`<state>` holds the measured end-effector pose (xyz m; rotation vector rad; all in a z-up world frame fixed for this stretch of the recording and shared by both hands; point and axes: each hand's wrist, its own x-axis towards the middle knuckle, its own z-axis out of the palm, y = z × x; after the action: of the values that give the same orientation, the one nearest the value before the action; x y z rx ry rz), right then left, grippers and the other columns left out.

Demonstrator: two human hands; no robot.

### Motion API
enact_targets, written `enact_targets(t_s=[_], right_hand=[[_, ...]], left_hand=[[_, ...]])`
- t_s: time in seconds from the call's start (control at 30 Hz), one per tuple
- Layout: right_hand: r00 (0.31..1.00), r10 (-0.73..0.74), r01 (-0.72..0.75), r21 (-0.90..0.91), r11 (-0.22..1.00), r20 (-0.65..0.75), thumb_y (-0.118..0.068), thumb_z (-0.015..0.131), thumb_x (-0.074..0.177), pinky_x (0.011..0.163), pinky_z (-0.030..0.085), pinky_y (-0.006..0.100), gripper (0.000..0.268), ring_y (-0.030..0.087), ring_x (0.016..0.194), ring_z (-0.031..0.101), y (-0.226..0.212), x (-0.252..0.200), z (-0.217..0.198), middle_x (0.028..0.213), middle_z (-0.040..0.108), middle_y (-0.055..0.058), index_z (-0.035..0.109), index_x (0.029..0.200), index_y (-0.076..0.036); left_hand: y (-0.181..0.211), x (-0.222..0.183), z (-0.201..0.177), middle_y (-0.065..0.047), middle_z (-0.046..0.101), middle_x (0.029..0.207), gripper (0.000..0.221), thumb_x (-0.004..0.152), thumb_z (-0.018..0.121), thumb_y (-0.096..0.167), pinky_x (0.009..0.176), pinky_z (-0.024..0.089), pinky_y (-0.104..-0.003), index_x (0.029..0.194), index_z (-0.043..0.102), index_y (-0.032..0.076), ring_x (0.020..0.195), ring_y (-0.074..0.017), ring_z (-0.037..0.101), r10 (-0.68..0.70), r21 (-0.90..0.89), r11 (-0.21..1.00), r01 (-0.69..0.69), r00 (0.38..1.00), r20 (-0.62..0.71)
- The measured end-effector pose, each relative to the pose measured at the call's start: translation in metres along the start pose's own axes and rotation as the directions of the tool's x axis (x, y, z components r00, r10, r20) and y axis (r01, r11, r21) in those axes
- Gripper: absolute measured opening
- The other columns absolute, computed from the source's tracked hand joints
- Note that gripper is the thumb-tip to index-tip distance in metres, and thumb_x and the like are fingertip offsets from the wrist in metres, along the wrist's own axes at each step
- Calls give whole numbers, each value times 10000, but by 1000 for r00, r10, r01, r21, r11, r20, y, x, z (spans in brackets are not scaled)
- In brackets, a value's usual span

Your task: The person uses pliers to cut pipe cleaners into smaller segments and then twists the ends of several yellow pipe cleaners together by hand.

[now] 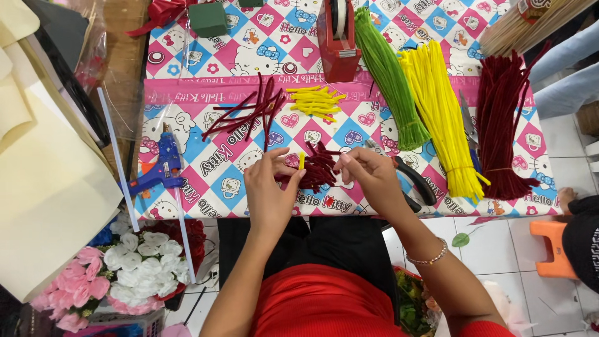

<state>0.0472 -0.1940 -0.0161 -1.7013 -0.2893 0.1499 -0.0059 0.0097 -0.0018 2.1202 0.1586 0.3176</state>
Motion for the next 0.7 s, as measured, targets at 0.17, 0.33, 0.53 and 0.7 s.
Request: enact_targets(t_s=[0.17,0.33,0.53,0.7], right_hand=[[1000,1,2,141,990,-24,-148,645,1023,664,532,258,188,138,609,633,3,-3,14,647,659,106,725,1094,6],[994,77,-98,343,934,74,-108,656,988,631,517,261,309,135,589,590,9,-3,23,642,614,108,698,1231,78],[987,128,-156,427,891,94,-79,747,917,571,486,253,274,116,574,558,24,2,30,660,615,98,715,1102,120],[988,154,-146,507,849,27,-6,759,890,535,472,254,149,123,541,550,32,6,43,639,621,141,737,999,93]], left_hand=[[-1,-16,21,-59,789,854,483,866,833,135,1141,318,-513,1281,596,69,1113,-308,660,141,-87,984,-157,976,-167],[-5,-23,29,-2,791,851,470,876,832,198,1108,387,-453,1284,617,107,1082,-254,674,222,-130,959,-253,952,-210],[-2,-21,27,-59,785,931,520,883,807,119,1044,459,-497,1353,586,93,1091,-311,687,220,-170,951,-258,952,-211],[-6,-18,20,-74,771,922,594,921,747,64,1029,452,-488,1464,509,98,979,-308,658,269,-155,945,-289,953,-136]])
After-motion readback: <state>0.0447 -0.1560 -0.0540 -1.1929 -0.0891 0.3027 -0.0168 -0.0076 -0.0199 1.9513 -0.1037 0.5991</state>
